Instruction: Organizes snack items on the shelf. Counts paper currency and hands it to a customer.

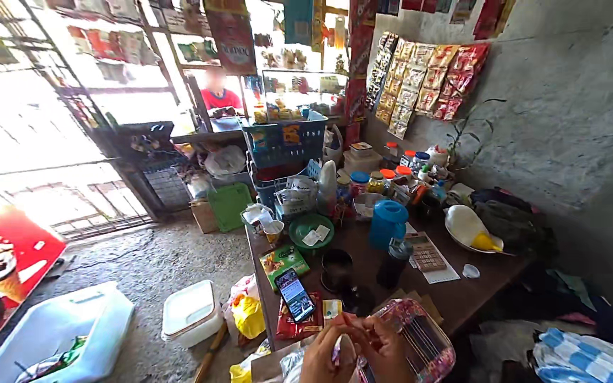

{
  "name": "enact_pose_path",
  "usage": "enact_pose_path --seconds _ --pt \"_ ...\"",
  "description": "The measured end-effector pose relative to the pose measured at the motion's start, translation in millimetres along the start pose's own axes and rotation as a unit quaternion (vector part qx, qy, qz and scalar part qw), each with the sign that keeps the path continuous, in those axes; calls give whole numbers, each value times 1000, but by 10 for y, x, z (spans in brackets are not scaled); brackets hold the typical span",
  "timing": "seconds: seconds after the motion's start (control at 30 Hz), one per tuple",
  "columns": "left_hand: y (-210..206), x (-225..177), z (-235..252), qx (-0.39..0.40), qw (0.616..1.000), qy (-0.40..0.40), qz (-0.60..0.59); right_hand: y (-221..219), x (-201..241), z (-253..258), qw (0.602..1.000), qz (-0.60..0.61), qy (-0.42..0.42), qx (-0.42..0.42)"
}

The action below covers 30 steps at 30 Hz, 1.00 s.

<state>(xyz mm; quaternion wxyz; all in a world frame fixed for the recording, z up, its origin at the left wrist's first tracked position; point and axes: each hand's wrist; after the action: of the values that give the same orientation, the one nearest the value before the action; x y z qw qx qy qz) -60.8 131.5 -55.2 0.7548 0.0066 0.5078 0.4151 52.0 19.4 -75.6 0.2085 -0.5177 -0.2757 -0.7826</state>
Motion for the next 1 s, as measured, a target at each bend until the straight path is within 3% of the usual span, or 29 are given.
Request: enact_pose_path --seconds 0.13,0.3,0.37,0.43,0.5,0.6,0.73,0.83,1.0 --pt "45 85 -25 -29 992 91 -85 -26 178 -101 965 226 -98 87" --pt "79 160 -36 -15 973 90 -211 10 215 -120 931 307 -146 132" --pt "99 180 -44 -37 968 96 -229 66 223 -123 945 278 -127 120" --pt "152 181 -21 -68 964 110 -232 144 151 -97 968 222 -49 106" --pt "216 189 2 -92 959 132 -234 255 19 -21 967 211 40 135" --pt "275 215 30 -81 952 169 -242 386 100 136 926 300 103 202" --pt "193 82 19 20 949 200 -244 452 321 276 884 353 177 249" --pt "98 29 17 46 937 201 -281 423 434 328 886 365 173 229" --pt "139 0 56 -57 883 220 -411 337 499 294 910 381 73 148"
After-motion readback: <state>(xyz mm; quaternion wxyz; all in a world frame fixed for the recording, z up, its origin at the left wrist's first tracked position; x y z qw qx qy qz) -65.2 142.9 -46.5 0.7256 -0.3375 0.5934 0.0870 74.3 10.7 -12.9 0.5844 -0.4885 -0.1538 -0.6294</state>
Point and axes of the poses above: each hand's wrist, its own z-axis towards the middle knuckle, its own y-axis out of the back of the hand, x = y × z, and after that the axes turned 4 degrees about x, right-handed
